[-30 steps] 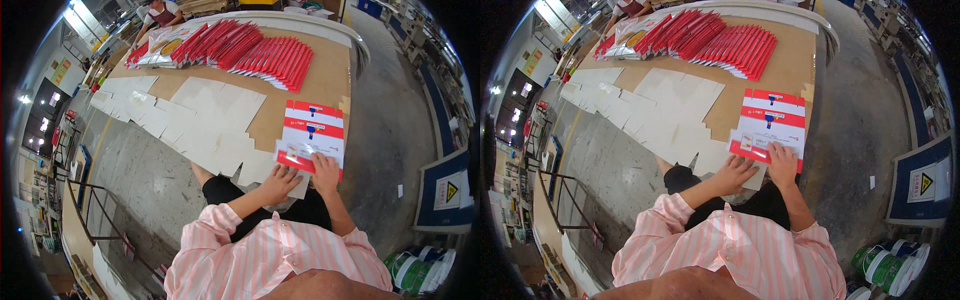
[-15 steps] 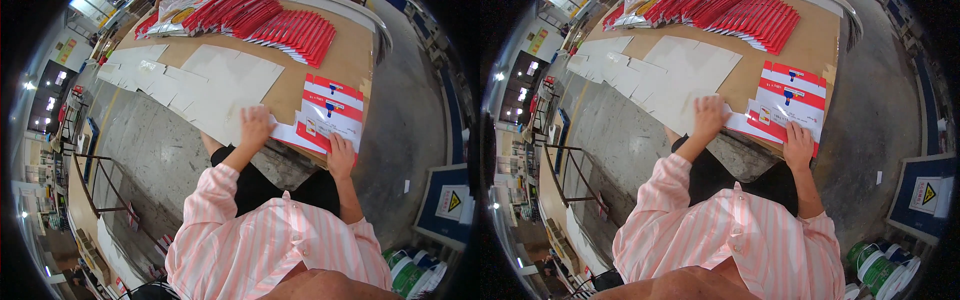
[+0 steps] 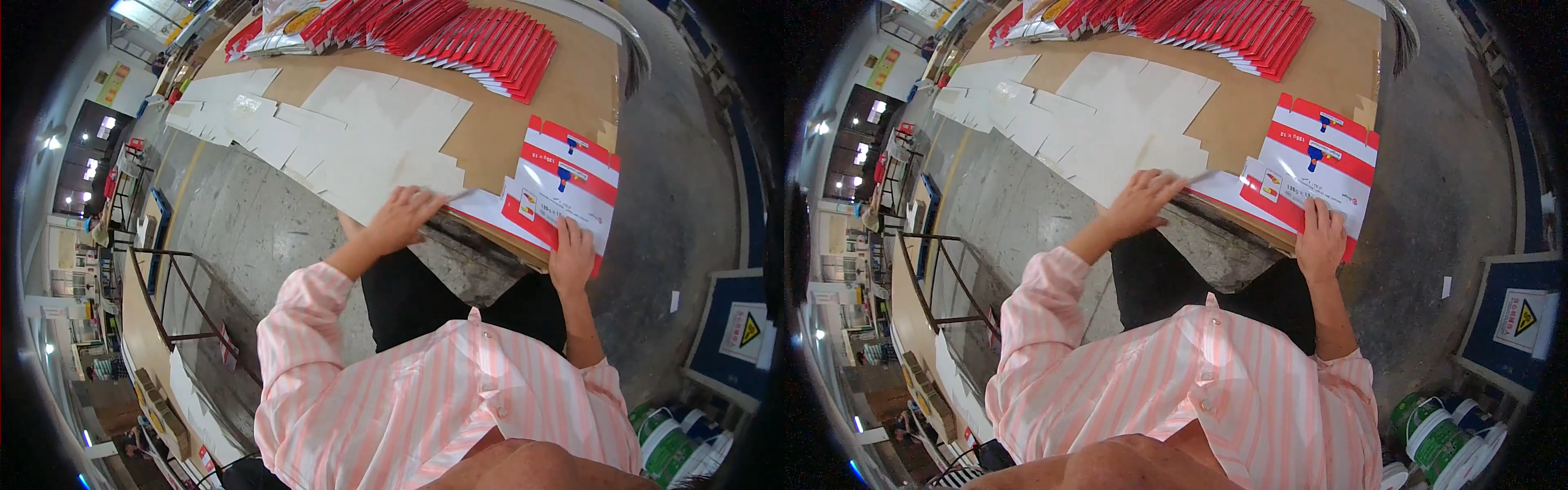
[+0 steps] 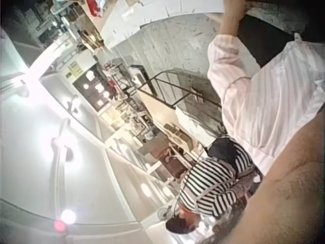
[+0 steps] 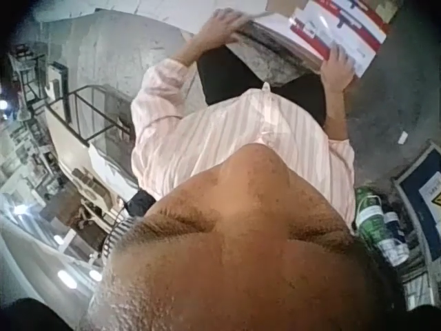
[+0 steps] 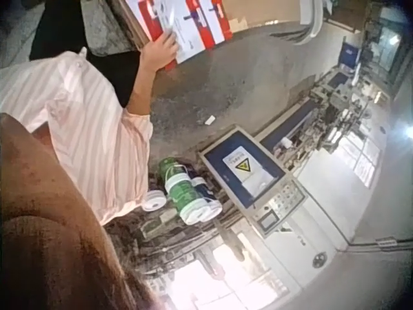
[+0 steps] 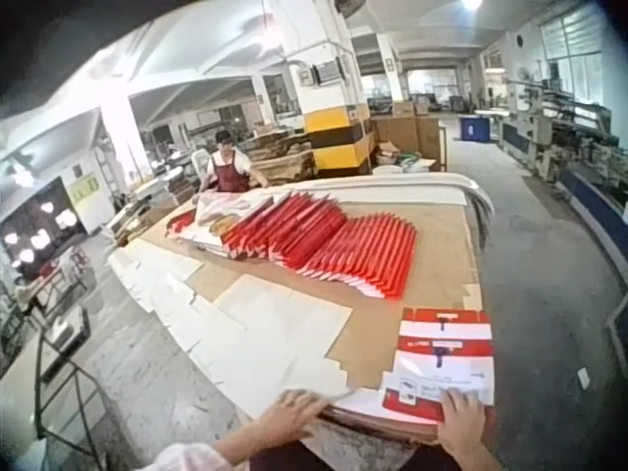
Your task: Folding white cardboard sheets into red and white packages.
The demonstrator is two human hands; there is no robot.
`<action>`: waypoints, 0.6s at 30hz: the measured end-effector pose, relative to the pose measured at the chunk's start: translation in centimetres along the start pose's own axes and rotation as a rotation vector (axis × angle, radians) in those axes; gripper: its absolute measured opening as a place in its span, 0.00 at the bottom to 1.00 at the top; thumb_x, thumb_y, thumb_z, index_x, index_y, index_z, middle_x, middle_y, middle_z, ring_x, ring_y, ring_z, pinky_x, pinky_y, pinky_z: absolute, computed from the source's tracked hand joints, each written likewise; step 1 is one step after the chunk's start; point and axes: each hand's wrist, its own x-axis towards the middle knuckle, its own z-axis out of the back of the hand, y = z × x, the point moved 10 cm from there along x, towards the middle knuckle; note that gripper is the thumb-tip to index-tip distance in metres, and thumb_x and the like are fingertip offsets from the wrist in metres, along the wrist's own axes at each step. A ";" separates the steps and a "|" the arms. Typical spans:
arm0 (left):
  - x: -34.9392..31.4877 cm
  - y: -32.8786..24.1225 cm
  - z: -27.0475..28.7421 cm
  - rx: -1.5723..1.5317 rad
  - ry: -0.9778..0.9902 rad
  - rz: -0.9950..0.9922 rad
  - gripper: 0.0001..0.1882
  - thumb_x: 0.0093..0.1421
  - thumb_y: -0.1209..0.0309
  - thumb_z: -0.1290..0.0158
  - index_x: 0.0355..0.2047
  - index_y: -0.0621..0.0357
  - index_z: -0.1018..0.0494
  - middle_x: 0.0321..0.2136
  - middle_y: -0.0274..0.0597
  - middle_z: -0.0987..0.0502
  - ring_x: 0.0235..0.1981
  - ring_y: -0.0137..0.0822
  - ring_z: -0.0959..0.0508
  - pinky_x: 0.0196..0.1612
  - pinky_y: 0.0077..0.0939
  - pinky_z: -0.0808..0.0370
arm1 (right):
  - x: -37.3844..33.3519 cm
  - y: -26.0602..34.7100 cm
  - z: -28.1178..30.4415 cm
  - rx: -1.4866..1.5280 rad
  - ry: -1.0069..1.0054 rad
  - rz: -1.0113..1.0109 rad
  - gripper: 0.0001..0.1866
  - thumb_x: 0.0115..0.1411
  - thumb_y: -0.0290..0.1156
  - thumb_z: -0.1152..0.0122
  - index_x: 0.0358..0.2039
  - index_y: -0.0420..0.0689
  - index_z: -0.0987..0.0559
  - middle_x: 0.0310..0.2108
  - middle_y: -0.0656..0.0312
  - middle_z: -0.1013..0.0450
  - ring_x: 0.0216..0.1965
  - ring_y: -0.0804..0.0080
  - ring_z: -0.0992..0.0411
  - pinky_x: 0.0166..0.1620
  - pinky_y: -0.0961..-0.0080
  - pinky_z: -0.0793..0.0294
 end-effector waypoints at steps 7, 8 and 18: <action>0.5 10.8 0.4 -0.247 0.191 0.519 0.24 0.45 0.61 0.38 0.44 0.52 0.25 0.38 0.40 0.24 0.44 0.44 0.28 0.44 0.40 0.30 | 0.3 0.3 0.0 0.031 -0.020 0.014 0.31 0.45 0.23 0.39 0.54 0.43 0.30 0.51 0.59 0.33 0.45 0.57 0.35 0.49 0.65 0.33; 0.7 11.4 -0.6 -0.234 0.237 0.640 0.23 0.46 0.61 0.39 0.44 0.51 0.25 0.36 0.40 0.23 0.42 0.43 0.27 0.42 0.39 0.29 | 0.3 0.3 0.0 0.026 -0.016 0.021 0.31 0.45 0.23 0.39 0.54 0.43 0.30 0.51 0.59 0.33 0.45 0.57 0.35 0.49 0.65 0.33; -5.0 9.8 -7.6 -0.846 0.011 1.062 0.20 0.63 0.56 0.56 0.34 0.62 0.26 0.24 0.49 0.22 0.25 0.47 0.22 0.31 0.37 0.24 | -0.1 -0.2 0.5 0.100 -0.115 -0.013 0.29 0.46 0.23 0.38 0.53 0.44 0.28 0.52 0.58 0.31 0.47 0.59 0.36 0.53 0.67 0.34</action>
